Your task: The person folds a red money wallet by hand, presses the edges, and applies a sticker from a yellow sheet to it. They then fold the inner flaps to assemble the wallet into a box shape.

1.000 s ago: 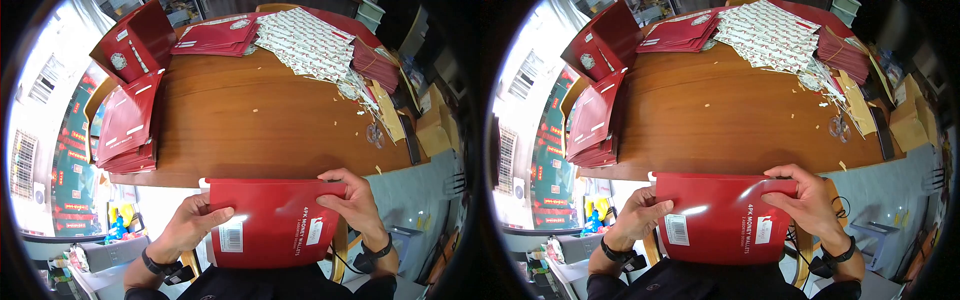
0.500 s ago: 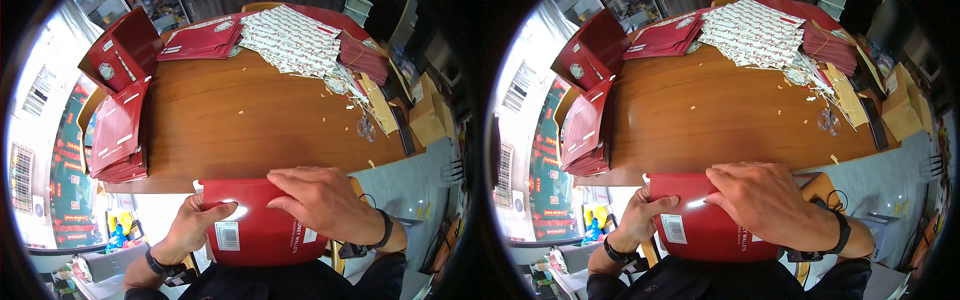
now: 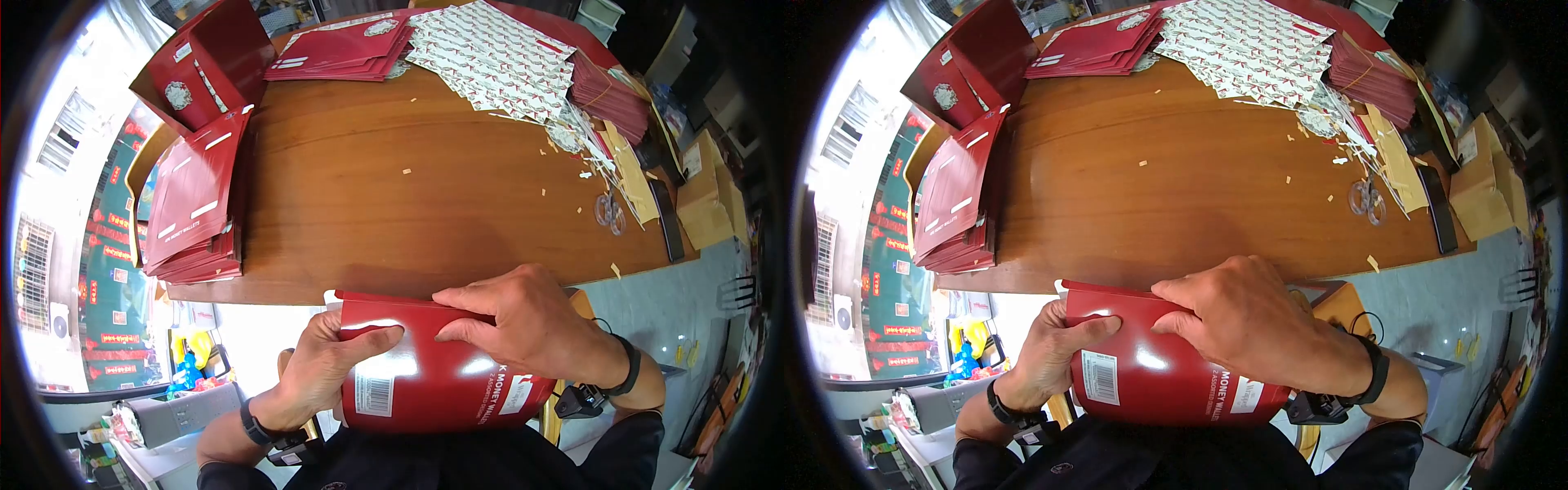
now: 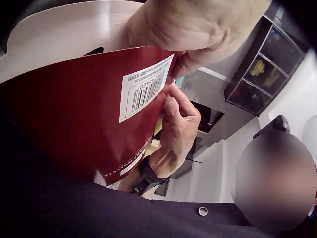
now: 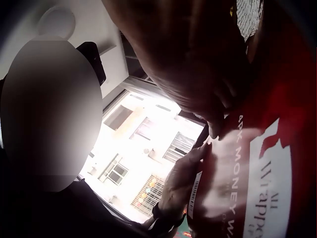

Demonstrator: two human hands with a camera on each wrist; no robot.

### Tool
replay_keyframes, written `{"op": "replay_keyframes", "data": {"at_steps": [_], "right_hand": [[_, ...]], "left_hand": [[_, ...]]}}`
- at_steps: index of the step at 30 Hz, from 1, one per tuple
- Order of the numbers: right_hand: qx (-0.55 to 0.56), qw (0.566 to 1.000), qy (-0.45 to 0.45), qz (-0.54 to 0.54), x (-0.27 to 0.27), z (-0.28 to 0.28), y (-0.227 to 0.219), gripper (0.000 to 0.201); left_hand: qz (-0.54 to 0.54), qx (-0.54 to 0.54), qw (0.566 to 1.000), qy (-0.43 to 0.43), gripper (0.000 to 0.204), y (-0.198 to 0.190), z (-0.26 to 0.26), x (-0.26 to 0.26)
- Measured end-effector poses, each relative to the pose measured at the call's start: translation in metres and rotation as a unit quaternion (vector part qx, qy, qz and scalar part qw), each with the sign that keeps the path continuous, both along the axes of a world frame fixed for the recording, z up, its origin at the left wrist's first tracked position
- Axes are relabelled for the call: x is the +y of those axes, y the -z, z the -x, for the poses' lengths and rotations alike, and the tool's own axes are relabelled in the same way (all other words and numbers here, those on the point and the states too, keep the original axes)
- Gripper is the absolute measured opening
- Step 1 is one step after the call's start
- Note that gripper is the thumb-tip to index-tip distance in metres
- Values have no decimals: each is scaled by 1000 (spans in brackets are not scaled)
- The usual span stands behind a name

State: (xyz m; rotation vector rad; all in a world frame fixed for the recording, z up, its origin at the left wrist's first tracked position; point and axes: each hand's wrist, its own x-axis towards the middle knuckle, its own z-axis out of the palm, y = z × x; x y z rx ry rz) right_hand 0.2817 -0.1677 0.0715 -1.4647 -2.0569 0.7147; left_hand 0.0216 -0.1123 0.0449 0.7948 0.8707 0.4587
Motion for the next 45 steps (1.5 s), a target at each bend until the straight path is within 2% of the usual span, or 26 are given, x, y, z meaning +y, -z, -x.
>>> {"op": "replay_keyframes", "data": {"at_steps": [2, 12, 14, 21, 23, 28, 31, 33, 34, 36, 37, 38, 40, 41, 42, 44, 45], "right_hand": [[49, 998, 6, 43, -1, -1, -2, 27], [122, 987, -12, 108, 5, -4, -6, 29], [115, 980, -7, 160, 7, -5, -8, 29], [85, 986, -15, 142, 14, 2, -10, 29], [91, 988, -45, 112, 16, 9, -9, 22], [124, 982, -52, 134, 22, 12, -8, 22], [124, 980, -62, 140, 24, 7, -7, 26], [119, 980, -66, 148, 26, 3, -7, 30], [130, 977, -65, 154, 27, 2, -5, 31], [142, 974, -67, 161, 28, 2, -3, 31], [155, 970, -69, 172, 30, 3, -2, 28], [168, 966, -71, 183, 31, 5, -3, 26], [156, 966, -79, 189, 33, 7, -8, 27], [146, 966, -85, 195, 33, 7, -10, 27], [145, 966, -87, 195, 32, 8, -10, 27], [136, 976, -83, 150, 28, 7, -8, 24], [137, 976, -78, 150, 27, 5, -8, 24]], "left_hand": [[-5, 8, 1000, -1, 21, 0, -1, -1], [-48, 32, 998, -2, 13, -5, -5, 0], [-56, 40, 998, 1, 13, -2, -4, 2], [-97, 62, 993, 8, 16, -3, -8, 3], [-107, 67, 992, 17, 16, -5, -8, 4], [-135, 71, 988, 28, 17, -5, -6, 7], [-176, 90, 977, 74, 17, -9, 5, 19], [-300, 193, 909, 217, 17, -27, 17, 31], [-301, 194, 908, 218, 17, -29, 19, 34], [-436, 269, 857, 48, 23, -32, 24, 38], [-506, 317, 800, 62, 34, -36, 28, 45], [-507, 318, 799, 61, 34, -39, 24, 50], [-691, 224, 676, 122, 42, -41, 13, 54], [-649, 239, 701, 173, 34, -47, 5, 49], [-649, 240, 702, 171, 34, -46, 3, 48], [-542, 245, 764, 251, 35, -40, -1, 49], [-563, 222, 762, 231, 33, -42, -6, 49]]}}
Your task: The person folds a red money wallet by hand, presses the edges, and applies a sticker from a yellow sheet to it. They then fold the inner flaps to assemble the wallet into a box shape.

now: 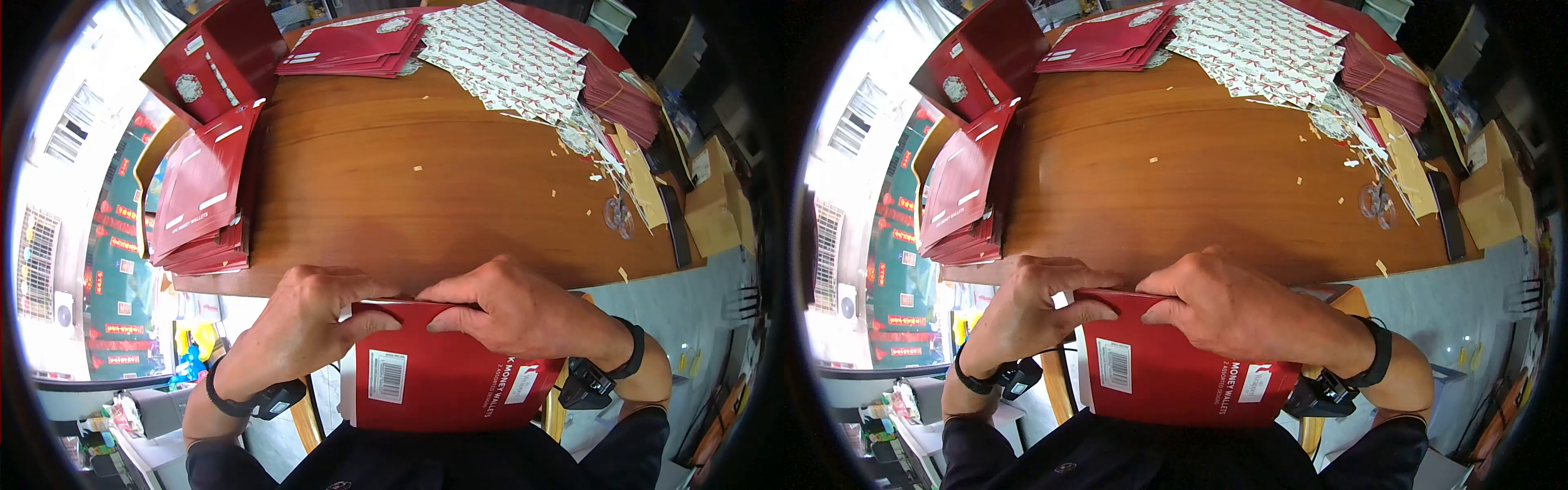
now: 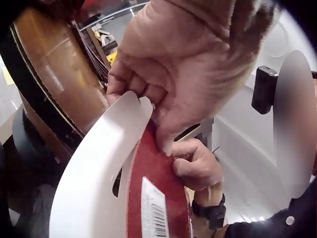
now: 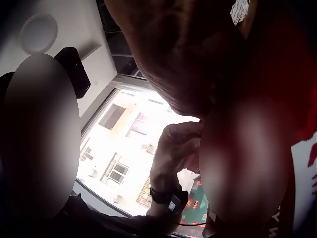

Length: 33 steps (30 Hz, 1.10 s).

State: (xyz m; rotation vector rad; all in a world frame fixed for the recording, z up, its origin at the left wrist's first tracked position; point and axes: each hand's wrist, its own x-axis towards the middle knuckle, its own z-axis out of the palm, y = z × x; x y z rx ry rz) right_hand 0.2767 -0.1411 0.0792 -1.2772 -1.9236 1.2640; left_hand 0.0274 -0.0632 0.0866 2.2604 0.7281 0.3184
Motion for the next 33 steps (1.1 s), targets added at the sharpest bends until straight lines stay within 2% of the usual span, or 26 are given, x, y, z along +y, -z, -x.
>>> {"op": "replay_keyframes", "data": {"at_steps": [3, 5, 8, 10, 12, 15, 17, 21, 24, 27, 29, 33], "right_hand": [[-8, 1000, 15, -9, -4, -5, 2, 21], [-45, 999, 11, 4, -6, -7, 6, 28], [-10, 1000, 16, -21, -7, -5, 11, 18], [-4, 1000, 15, -24, -6, -5, 12, 18], [1, 1000, 14, -27, -5, -6, 11, 19], [-16, 1000, 4, -19, -2, -11, 9, 21], [-65, 997, 9, -36, -4, -18, 10, 22], [-56, 998, 37, -14, -9, -26, 11, 21], [-93, 992, 30, -74, -11, -24, 12, 21], [-110, 993, 13, -46, -11, -21, 12, 21], [-71, 996, 17, -43, -13, -25, 15, 20], [-74, 996, 41, 1, -17, -35, 11, 20]], "left_hand": [[-3, 1, 1000, -11, 27, -2, -2, -1], [-6, 6, 1000, -8, 25, 0, -1, -2], [-7, 8, 1000, -7, 21, 6, -1, -1], [-6, 7, 1000, -9, 19, 3, -1, -1], [63, 52, 995, -49, 16, -9, -4, -1], [77, 37, 995, -43, 14, -1, 2, 8], [95, 49, 993, -53, 14, -3, 4, 10], [135, 57, 986, -80, 14, 5, 7, 12], [142, 62, 984, -90, 14, 2, 2, 11], [135, 75, 985, -76, 13, -3, -2, 9], [145, 78, 983, -76, 13, -1, 3, 11], [171, 78, 978, -88, 13, 6, 14, 15]]}}
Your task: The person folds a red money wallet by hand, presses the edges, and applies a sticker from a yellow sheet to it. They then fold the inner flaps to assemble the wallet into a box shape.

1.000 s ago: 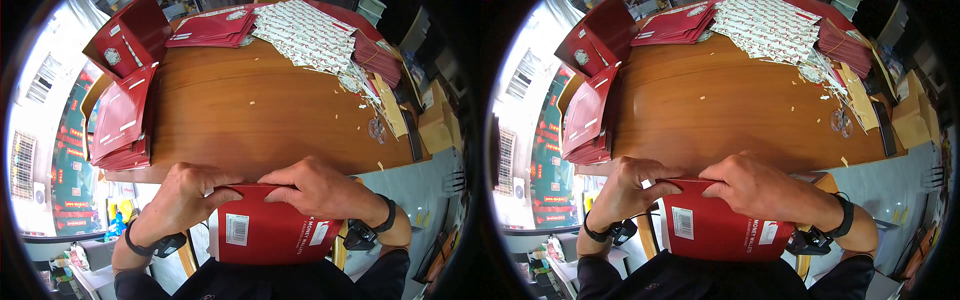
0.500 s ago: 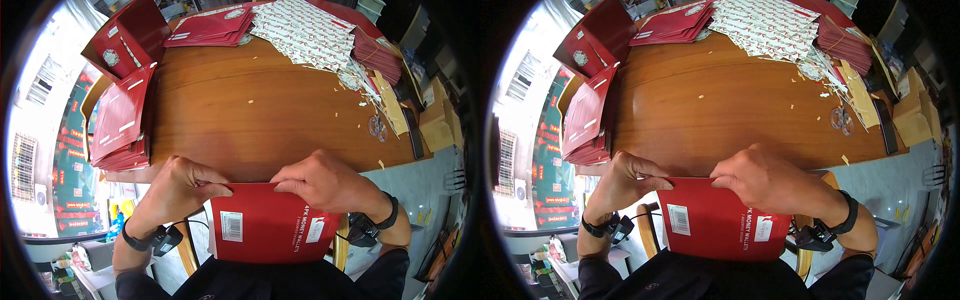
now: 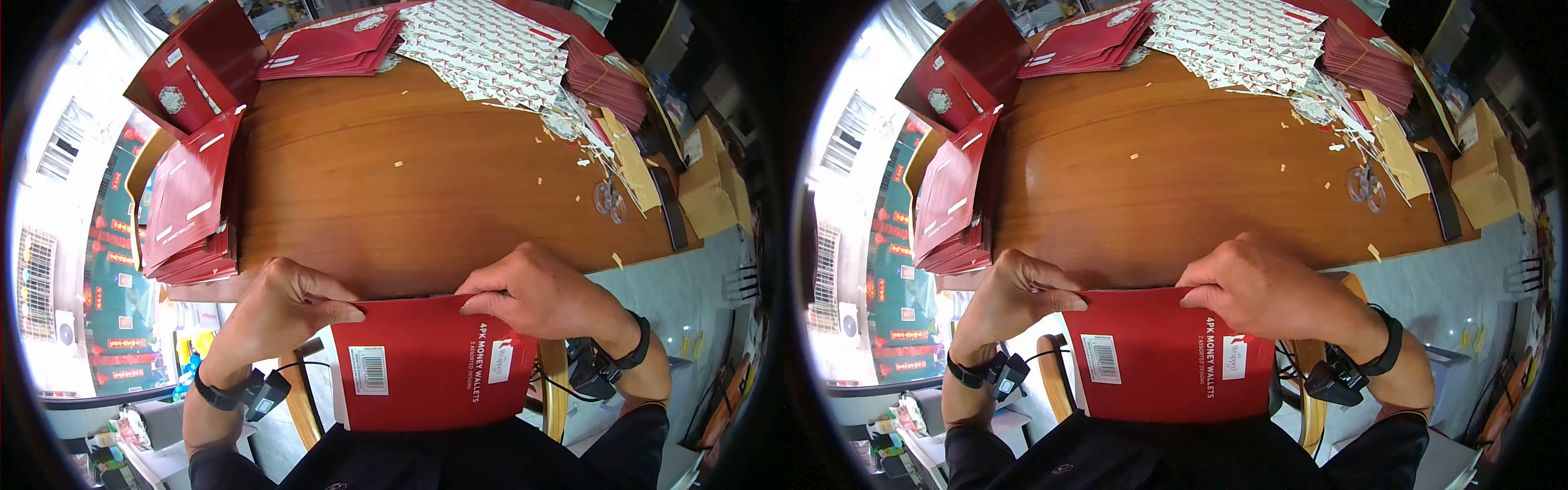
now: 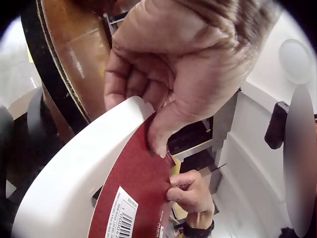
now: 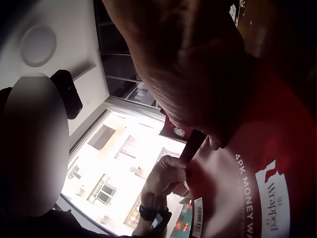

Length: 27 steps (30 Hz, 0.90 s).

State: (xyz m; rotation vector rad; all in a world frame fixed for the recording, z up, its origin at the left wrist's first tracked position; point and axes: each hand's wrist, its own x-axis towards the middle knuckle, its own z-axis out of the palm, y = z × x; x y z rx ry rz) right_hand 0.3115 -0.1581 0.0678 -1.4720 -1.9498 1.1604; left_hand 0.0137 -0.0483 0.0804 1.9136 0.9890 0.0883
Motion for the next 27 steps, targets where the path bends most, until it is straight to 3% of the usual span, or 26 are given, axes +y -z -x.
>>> {"op": "replay_keyframes", "data": {"at_steps": [7, 10, 15, 18, 25, 27], "right_hand": [[-27, 998, 25, 43, -6, -16, -3, 21], [-31, 997, 34, 63, -7, -18, -2, 22], [-51, 996, 21, 63, -3, -16, -6, 22], [-40, 998, 23, 48, -4, -21, -3, 22], [3, 993, 69, 93, -5, -30, -3, 23], [14, 990, 91, 108, -5, -35, -3, 23]], "left_hand": [[28, -23, 999, 18, 13, 10, 7, 9], [-13, -3, 1000, 20, 15, 7, -2, 5], [-168, 8, 980, 109, 11, -3, -28, -6], [-152, -9, 981, 118, 12, -3, -29, -5], [-120, 17, 990, 75, 14, -7, -21, -5], [-173, -11, 983, 54, 13, -6, -14, -8]]}}
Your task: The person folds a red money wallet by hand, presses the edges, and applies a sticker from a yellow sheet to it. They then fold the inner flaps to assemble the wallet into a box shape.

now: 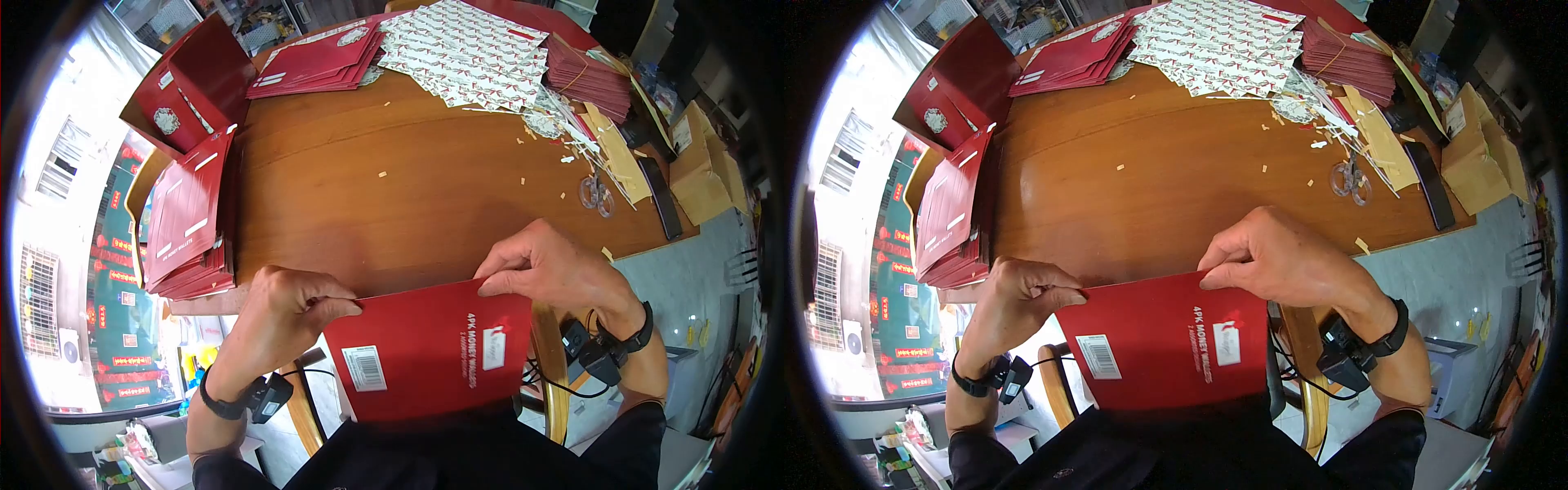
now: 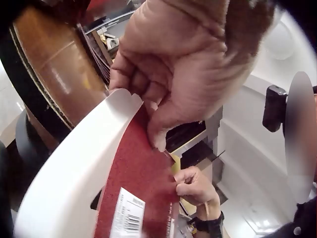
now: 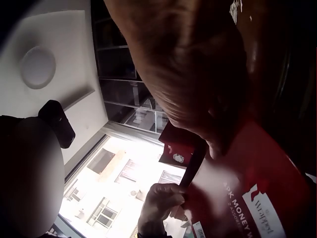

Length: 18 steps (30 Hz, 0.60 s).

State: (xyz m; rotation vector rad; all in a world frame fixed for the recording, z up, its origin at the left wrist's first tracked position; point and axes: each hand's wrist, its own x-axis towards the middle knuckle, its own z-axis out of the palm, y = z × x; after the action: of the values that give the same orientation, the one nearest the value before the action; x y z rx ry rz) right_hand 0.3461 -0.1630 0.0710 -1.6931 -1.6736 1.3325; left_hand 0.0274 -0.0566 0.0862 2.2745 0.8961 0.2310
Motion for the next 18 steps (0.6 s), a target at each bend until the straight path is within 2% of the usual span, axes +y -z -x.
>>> {"op": "replay_keyframes", "data": {"at_steps": [2, 6, 8, 9, 12, 13, 14, 16, 18], "right_hand": [[9, 999, -1, -42, -2, -10, 4, 21], [5, 999, 26, -37, -9, -15, -2, 20], [-16, 993, 75, -91, -17, -9, -6, 16], [-19, 992, 75, -96, -21, -8, -5, 16], [-100, 922, 19, -372, -32, -6, -5, 11], [-104, 921, 16, -375, -35, -5, -6, 11], [-121, 897, 9, -424, -39, -4, -7, 14], [-134, 856, -5, -499, -42, 0, -6, 25], [-147, 845, -11, -514, -46, 3, -8, 27]], "left_hand": [[0, -9, 1000, -11, 13, 0, 5, 0], [8, -17, 999, -38, 13, -3, 7, 0], [1, -27, 999, -45, 12, -4, 8, -1], [-36, -40, 998, -39, 10, -5, 10, -2], [-110, -79, 991, -17, 11, -3, 15, -7], [-139, -96, 986, 0, 14, -1, 17, -8], [-179, -99, 978, 32, 20, 2, 19, -6], [-203, -99, 973, 39, 20, 3, 18, -9], [-242, -101, 964, 49, 24, 7, 20, -11]]}}
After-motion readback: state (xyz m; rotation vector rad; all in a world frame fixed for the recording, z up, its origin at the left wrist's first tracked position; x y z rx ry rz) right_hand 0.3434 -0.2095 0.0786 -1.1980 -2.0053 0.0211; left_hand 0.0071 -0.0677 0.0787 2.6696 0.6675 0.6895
